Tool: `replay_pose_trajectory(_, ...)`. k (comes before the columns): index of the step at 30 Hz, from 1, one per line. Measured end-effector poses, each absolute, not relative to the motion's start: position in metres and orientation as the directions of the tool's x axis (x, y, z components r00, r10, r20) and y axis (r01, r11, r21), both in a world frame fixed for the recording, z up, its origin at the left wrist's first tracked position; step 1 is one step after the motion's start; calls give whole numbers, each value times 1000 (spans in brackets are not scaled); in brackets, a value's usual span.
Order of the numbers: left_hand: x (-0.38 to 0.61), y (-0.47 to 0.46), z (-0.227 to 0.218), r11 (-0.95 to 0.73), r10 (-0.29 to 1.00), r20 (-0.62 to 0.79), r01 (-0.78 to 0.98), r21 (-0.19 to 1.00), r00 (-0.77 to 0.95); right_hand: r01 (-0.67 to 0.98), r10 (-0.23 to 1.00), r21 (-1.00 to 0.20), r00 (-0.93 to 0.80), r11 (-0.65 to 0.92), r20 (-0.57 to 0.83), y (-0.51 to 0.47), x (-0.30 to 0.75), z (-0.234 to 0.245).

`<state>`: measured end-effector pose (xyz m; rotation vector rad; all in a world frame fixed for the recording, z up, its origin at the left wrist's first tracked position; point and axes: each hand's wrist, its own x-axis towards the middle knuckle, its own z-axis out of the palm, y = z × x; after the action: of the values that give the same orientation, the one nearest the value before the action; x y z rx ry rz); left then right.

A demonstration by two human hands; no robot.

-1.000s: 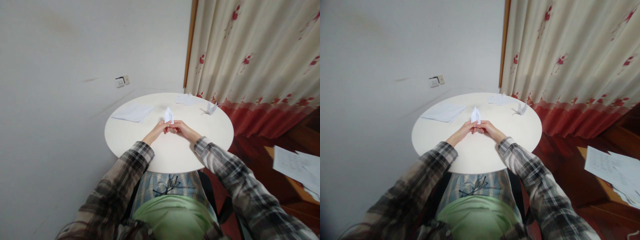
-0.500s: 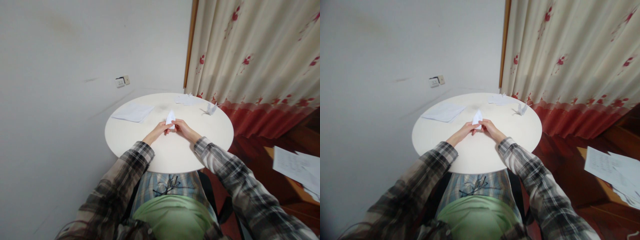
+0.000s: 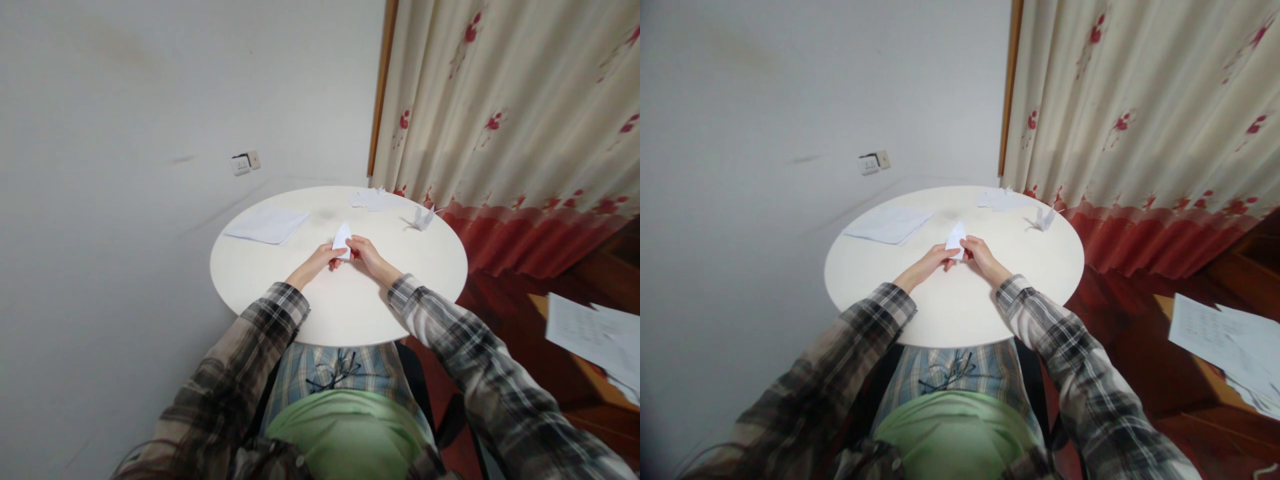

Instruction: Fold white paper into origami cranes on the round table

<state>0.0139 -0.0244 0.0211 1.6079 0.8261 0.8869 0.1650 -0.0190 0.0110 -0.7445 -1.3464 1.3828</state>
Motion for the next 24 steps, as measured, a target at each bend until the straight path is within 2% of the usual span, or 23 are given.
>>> replay_pose_trajectory(3,14,-25,21,-183,872,123,83,980,473,-226,938,-954,-238,200,253,-18,167,13)
replay_pose_trajectory(9,14,-24,20,-185,873,118,96,978,473,-218,955,-961,-204,171,216,-16,168,13)
replay_pose_trajectory(17,15,-17,9,-242,846,111,189,952,521,-295,886,-951,-410,94,215,-25,167,14)
replay_pose_trajectory(24,15,-17,4,-287,829,127,219,933,544,-299,912,-952,-367,70,183,-25,166,14)
